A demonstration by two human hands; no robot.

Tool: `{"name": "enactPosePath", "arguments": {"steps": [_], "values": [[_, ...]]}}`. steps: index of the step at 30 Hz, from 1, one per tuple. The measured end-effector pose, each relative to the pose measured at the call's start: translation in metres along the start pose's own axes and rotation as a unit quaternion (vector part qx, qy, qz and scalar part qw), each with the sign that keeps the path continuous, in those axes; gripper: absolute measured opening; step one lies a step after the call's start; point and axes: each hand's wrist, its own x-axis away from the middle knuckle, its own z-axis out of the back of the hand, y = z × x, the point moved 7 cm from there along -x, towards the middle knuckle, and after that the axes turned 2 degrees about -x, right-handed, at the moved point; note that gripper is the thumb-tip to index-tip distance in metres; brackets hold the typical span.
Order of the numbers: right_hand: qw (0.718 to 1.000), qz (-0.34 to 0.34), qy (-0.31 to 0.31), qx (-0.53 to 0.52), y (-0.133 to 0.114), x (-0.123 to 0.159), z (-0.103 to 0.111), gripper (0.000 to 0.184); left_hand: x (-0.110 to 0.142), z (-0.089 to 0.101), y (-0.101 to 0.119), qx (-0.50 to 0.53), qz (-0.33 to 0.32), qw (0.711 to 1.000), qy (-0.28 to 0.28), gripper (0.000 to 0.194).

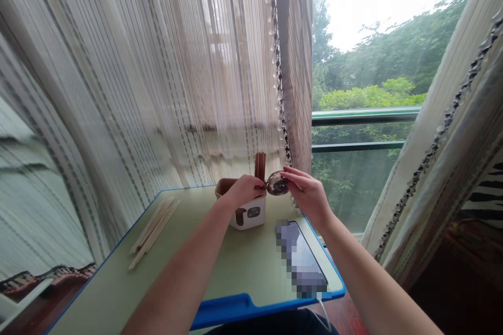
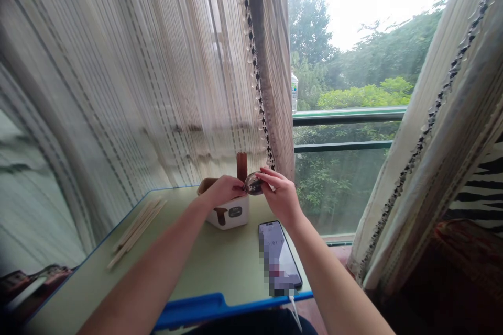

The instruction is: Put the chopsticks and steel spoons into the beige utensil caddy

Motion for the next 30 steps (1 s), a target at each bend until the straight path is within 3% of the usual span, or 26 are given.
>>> {"name": "enactPosePath", "arguments": {"steps": [3, 8, 13, 26, 30], "values": [[1.000, -0.023, 0.000, -0.003, 0.010, 0.006, -0.005, 0.029, 0.000, -0.011, 0.001, -0.103, -0.044, 0.992, -0.058, 0.017], [0.999, 0.006, -0.020, 0.033, 0.006, 0.014, -0.010, 0.030, 0.001, -0.016, 0.002, -0.227, -0.057, 0.969, -0.074, 0.033], [0.998, 0.011, -0.025, 0.057, 0.007, 0.018, -0.014, 0.029, 0.002, -0.019, 0.008, -0.286, -0.067, 0.952, -0.088, 0.037], [0.999, -0.003, 0.009, 0.045, 0.013, 0.020, -0.019, 0.022, 0.006, -0.023, 0.007, -0.316, -0.028, 0.943, -0.102, 0.032], [0.999, -0.015, 0.013, 0.037, 0.013, 0.022, -0.018, 0.024, 0.015, -0.009, 0.009, -0.259, -0.011, 0.963, -0.067, 0.033]]}}
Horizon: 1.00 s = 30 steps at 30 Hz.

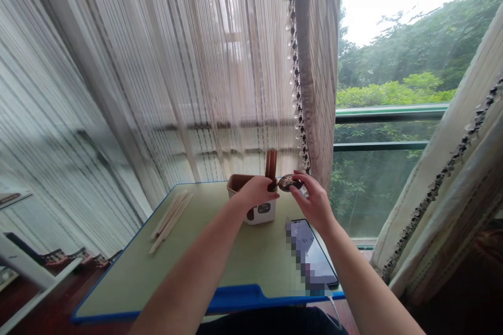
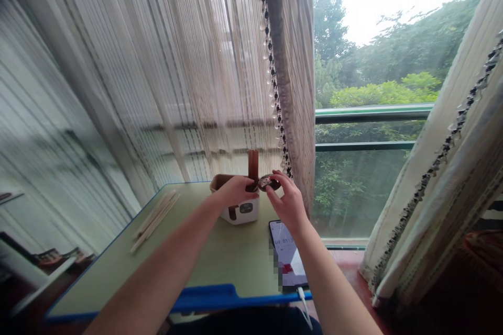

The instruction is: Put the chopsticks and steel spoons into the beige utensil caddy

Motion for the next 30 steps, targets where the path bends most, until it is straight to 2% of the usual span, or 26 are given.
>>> {"name": "enactPosePath", "arguments": {"steps": [3, 5, 7, 9, 11, 14, 17, 21, 25, 27, 30], "values": [[0.998, 0.005, 0.059, 0.004, -0.011, 0.008, 0.005, 0.024, 0.018, 0.023, -0.026, 0.043, 0.032, 0.993, 0.105, 0.044], [0.991, 0.027, 0.130, 0.007, -0.029, 0.016, 0.008, 0.022, 0.036, 0.040, -0.052, 0.045, 0.060, 0.979, 0.190, 0.052], [0.984, 0.061, 0.165, -0.011, -0.053, 0.022, 0.002, 0.023, 0.056, 0.053, -0.082, 0.044, 0.093, 0.963, 0.248, 0.052], [0.985, 0.092, 0.143, -0.042, -0.078, 0.023, -0.014, 0.026, 0.076, 0.059, -0.114, 0.040, 0.136, 0.954, 0.264, 0.047], [0.986, 0.102, 0.112, -0.075, -0.098, 0.021, -0.036, 0.026, 0.097, 0.059, -0.147, 0.027, 0.188, 0.951, 0.243, 0.042], [0.985, 0.075, 0.074, -0.139, -0.115, 0.017, -0.081, 0.023, 0.133, 0.050, -0.195, 0.011, 0.277, 0.941, 0.193, 0.035], [0.973, 0.016, -0.003, -0.232, -0.117, 0.021, -0.148, 0.022, 0.169, 0.042, -0.234, 0.001, 0.348, 0.919, 0.186, 0.031], [0.944, -0.070, -0.136, -0.291, -0.108, 0.035, -0.240, 0.034, 0.202, 0.036, -0.262, -0.005, 0.381, 0.900, 0.212, 0.030], [0.924, -0.157, -0.233, -0.261, -0.091, 0.049, -0.300, 0.034, 0.231, 0.028, -0.278, -0.007, 0.407, 0.881, 0.243, 0.029], [0.931, -0.141, -0.267, -0.207, -0.090, 0.057, -0.321, 0.031, 0.246, 0.022, -0.286, -0.009, 0.425, 0.872, 0.242, 0.028], [0.938, -0.050, -0.324, -0.115, -0.098, 0.080, -0.352, 0.033, 0.265, 0.014, -0.295, -0.011, 0.450, 0.860, 0.240, 0.027]]}}
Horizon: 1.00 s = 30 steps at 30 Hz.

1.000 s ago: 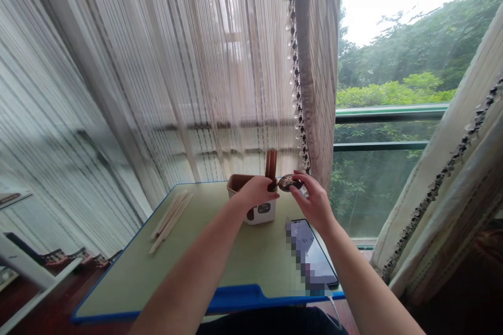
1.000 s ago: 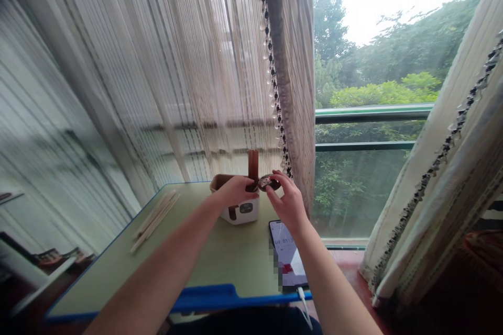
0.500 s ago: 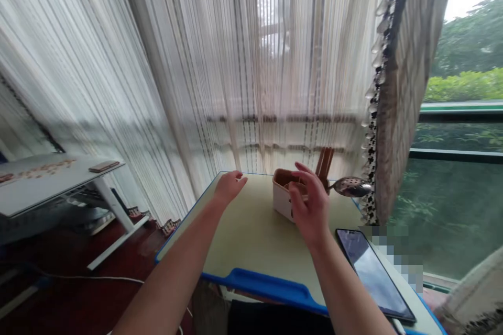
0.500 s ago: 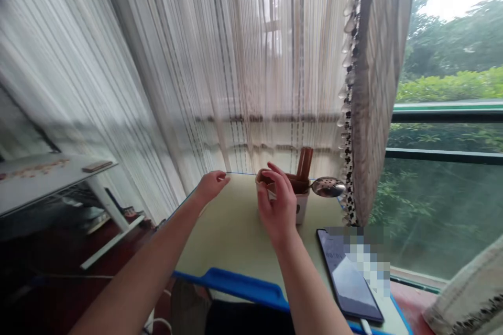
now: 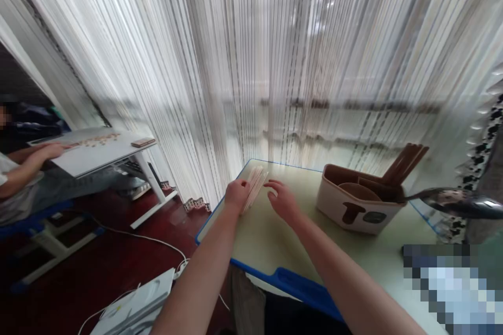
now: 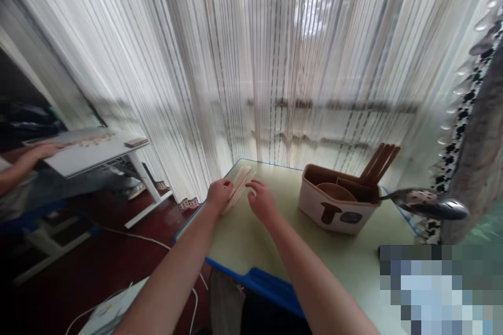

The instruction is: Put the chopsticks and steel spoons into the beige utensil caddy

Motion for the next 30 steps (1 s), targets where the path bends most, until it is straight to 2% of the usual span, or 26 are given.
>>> {"name": "enactPosePath", "arguments": {"steps": [4, 7, 11, 14, 17, 21, 30], "values": [[0.987, 0.066, -0.090, 0.118, 0.000, 0.013, -0.048, 0.042, 0.004, 0.001, -0.011, -0.008, 0.016, 1.000, 0.012, 0.028], [0.971, 0.109, -0.144, 0.158, -0.002, 0.022, -0.062, 0.040, 0.007, 0.001, -0.008, -0.012, 0.016, 1.000, 0.016, 0.027], [0.969, 0.087, -0.141, 0.184, 0.002, 0.026, -0.054, 0.034, 0.010, 0.002, -0.002, 0.000, 0.005, 1.000, 0.026, 0.028], [0.970, 0.081, -0.134, 0.187, 0.002, 0.029, -0.049, 0.038, 0.011, 0.004, -0.001, 0.006, 0.009, 0.999, 0.035, 0.028], [0.962, 0.099, -0.172, 0.188, 0.000, 0.032, -0.056, 0.049, 0.010, 0.005, 0.001, 0.012, 0.002, 0.999, 0.048, 0.027], [0.951, 0.088, -0.208, 0.211, 0.002, 0.033, -0.066, 0.049, 0.012, 0.006, 0.004, 0.017, -0.016, 0.997, 0.075, 0.027], [0.955, 0.110, -0.170, 0.215, -0.007, 0.037, -0.053, 0.040, 0.013, 0.003, 0.007, 0.008, -0.030, 0.997, 0.076, 0.026]]}}
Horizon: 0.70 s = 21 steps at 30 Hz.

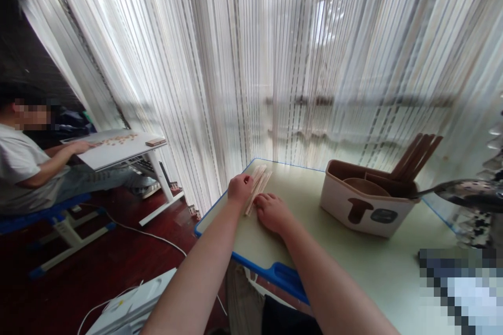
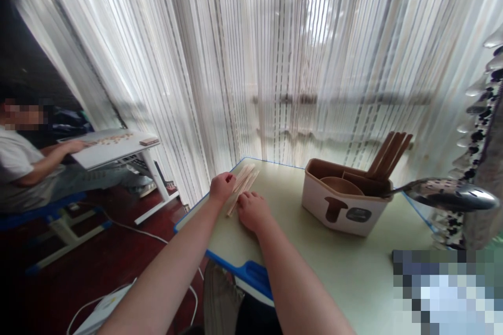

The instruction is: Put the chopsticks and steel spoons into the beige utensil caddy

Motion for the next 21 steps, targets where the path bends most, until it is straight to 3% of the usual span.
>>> {"name": "enactPosePath", "arguments": {"steps": [3, 8, 15, 21], "values": [[1.000, -0.025, 0.018, 0.001, 0.005, 0.000, 0.002, 0.046, -0.001, -0.001, -0.001, -0.006, 0.005, 1.000, -0.006, 0.026], [0.999, -0.038, -0.011, -0.005, 0.012, -0.001, -0.007, 0.045, -0.001, -0.003, -0.001, -0.014, 0.006, 1.000, -0.016, 0.027], [0.997, -0.066, 0.030, -0.010, 0.015, -0.002, -0.003, 0.055, -0.001, -0.003, 0.002, -0.016, -0.014, 1.000, -0.020, 0.027], [0.996, -0.079, 0.029, 0.006, 0.017, -0.003, 0.000, 0.034, -0.002, 0.004, 0.006, -0.010, -0.036, 0.999, 0.020, 0.028]]}}
